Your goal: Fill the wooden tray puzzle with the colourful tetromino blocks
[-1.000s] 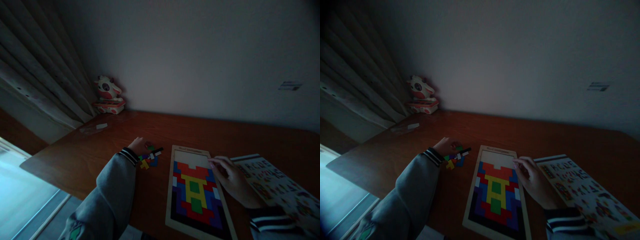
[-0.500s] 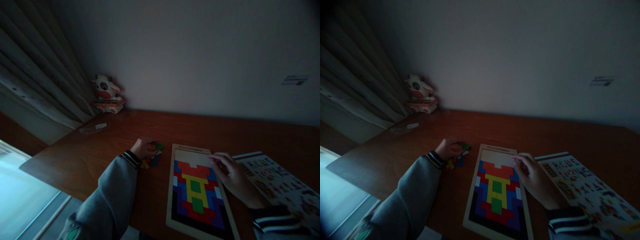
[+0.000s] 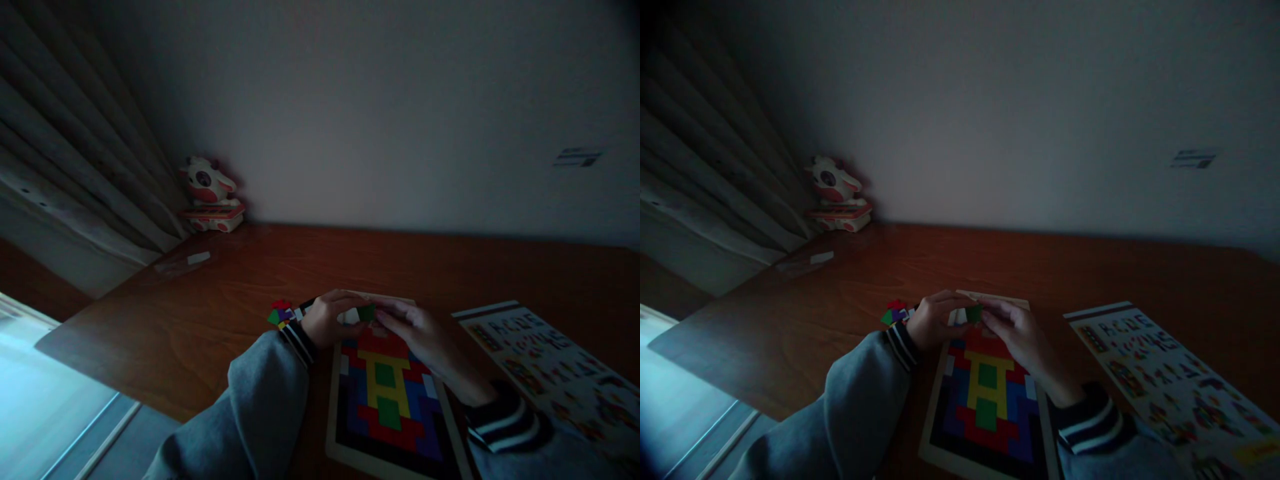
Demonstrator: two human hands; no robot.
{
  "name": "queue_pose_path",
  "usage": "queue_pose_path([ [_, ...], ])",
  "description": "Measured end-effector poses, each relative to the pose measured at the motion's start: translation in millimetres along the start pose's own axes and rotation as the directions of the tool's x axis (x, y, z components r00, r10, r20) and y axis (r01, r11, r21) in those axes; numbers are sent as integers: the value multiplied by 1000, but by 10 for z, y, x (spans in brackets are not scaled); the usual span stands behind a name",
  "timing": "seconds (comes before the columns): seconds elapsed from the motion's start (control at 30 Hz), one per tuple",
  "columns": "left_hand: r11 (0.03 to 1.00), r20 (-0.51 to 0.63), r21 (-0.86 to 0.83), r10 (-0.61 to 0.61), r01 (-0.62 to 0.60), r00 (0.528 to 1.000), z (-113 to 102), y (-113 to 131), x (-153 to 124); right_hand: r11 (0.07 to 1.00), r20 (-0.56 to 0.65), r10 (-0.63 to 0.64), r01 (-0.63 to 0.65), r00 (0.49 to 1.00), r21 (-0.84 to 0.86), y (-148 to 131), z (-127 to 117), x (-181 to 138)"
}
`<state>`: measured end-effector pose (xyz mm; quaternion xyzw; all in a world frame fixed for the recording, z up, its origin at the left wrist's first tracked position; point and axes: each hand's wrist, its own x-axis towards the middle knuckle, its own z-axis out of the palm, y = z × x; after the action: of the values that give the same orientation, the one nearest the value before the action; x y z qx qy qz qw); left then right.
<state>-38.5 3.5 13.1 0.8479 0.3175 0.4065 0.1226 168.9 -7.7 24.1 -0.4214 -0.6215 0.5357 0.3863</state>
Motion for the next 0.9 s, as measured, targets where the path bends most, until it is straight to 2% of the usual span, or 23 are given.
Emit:
queue_pose_path([
  [0.17, 999, -25, 36, 20, -19, 999, -1, -86, -40, 1000, -111, -7, 5, 994, -15, 134, -164, -19],
  [0.3, 997, -38, 83, -1, 4, 999, -65, -198, -70, 995, -259, -38, 12, 965, -103, 281, -452, -39],
  [0.4, 994, -115, 88, -53, 63, 992, -135, -254, -68, 986, -335, -96, 43, 937, -164, 375, -645, -62],
  [0.5, 992, -179, 73, -93, 107, 980, -175, -307, -74, 968, -383, -120, 21, 916, -251, 430, -724, -82],
  [0.57, 991, -133, 74, -99, 109, 986, -162, -348, -95, 956, -375, -132, 17, 918, -293, 443, -719, -93],
  [0.7, 995, 55, 72, -72, 68, 996, -77, -415, -126, 913, -259, -121, 5, 958, -408, 419, -654, -109],
  [0.8, 994, 148, 81, -78, 67, 986, -31, -446, -109, 829, -176, -150, 26, 973, -559, 397, -614, -109],
  [0.9, 995, 218, 95, -51, 30, 975, -15, -465, -86, 744, -141, -228, 79, 963, -664, 416, -605, -103],
])
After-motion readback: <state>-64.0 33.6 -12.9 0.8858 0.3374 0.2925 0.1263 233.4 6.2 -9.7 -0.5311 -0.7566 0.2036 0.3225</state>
